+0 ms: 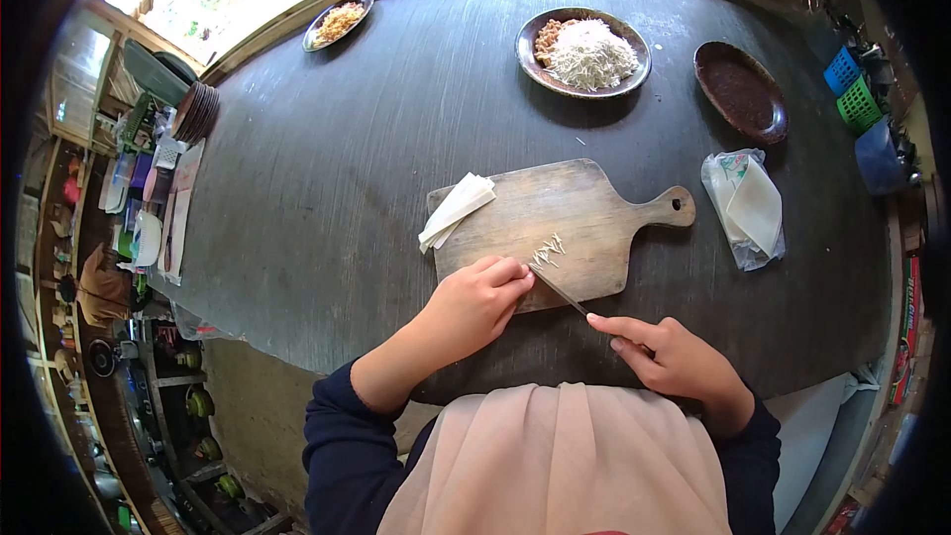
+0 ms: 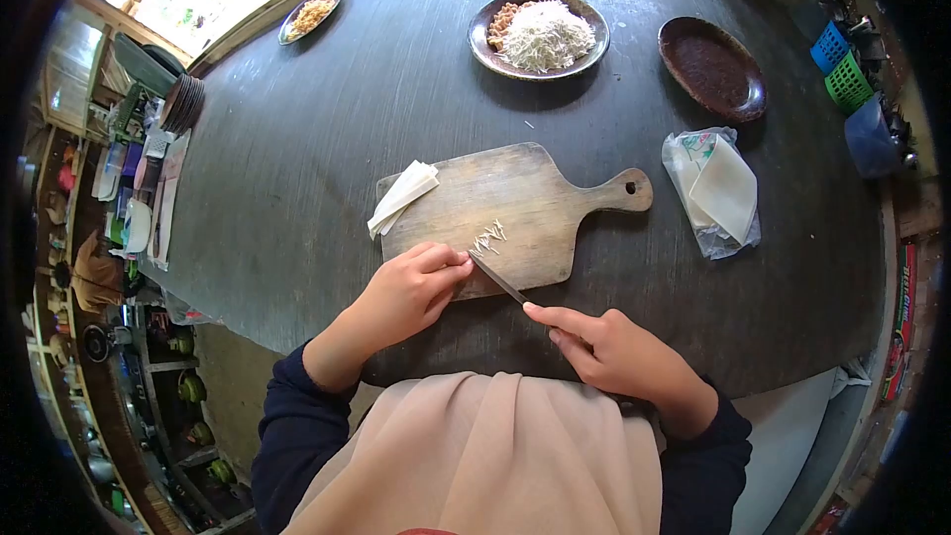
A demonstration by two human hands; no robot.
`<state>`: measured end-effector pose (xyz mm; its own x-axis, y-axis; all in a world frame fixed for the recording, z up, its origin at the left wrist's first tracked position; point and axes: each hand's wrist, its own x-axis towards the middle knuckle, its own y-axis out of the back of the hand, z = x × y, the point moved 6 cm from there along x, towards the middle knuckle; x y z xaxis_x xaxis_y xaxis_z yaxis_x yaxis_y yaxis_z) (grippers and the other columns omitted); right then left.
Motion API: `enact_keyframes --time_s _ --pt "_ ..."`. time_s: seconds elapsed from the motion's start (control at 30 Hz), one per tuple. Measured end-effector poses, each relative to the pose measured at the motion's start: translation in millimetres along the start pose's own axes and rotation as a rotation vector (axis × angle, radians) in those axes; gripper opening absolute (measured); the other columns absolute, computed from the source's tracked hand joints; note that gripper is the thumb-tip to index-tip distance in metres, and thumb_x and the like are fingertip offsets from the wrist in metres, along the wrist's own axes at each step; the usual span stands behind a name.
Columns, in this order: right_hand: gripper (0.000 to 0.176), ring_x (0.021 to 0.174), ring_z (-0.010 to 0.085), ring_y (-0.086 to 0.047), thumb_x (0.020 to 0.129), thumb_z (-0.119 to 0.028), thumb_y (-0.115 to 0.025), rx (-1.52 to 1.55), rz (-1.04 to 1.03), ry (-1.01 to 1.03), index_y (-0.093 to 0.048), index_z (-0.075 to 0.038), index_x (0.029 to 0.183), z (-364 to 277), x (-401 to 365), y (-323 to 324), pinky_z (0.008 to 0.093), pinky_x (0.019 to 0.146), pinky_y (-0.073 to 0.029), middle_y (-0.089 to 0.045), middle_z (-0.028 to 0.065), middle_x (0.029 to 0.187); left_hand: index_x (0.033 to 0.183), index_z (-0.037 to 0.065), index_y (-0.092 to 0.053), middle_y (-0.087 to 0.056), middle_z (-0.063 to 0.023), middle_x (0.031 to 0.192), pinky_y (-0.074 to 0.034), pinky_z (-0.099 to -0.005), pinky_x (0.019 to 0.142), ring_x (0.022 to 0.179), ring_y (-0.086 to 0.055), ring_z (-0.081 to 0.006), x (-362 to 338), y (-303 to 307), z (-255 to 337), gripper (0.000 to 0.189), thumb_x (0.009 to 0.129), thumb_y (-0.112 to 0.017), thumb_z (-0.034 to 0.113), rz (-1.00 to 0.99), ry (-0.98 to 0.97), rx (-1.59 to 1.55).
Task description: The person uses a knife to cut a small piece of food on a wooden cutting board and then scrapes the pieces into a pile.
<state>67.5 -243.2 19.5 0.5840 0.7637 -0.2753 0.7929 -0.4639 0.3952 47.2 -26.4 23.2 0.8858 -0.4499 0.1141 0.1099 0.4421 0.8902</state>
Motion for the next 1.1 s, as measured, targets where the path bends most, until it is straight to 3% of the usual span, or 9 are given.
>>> enact_keyframes --time_s 0.2,1.1 --pt "0.044 0.043 0.0266 -0.051 0.096 -0.005 -0.057 -0.037 0.0 0.057 -0.057 -0.016 0.138 1.3 -7.4 3.1 0.0345 0.049 -0.043 -0.054 0.0165 0.058 0.114 0.003 -0.067 -0.063 -0.0075 0.109 -0.053 -0.0355 0.086 0.101 -0.063 -0.0263 0.0 1.0 -0.2 0.033 0.081 -0.068 0.001 0.019 0.001 -0.016" --pt "0.042 0.041 0.0227 -0.048 0.096 -0.006 -0.057 -0.001 0.041 0.056 -0.057 -0.015 0.138 3.6 2.6 -4.3 0.0341 0.048 -0.042 -0.051 0.0153 0.055 0.111 0.004 -0.067 -0.063 -0.0068 0.11 -0.054 -0.0353 0.086 0.102 -0.063 -0.0259 -0.8 0.1 -1.3 0.03 0.081 -0.068 0.002 0.01 0.007 0.002"
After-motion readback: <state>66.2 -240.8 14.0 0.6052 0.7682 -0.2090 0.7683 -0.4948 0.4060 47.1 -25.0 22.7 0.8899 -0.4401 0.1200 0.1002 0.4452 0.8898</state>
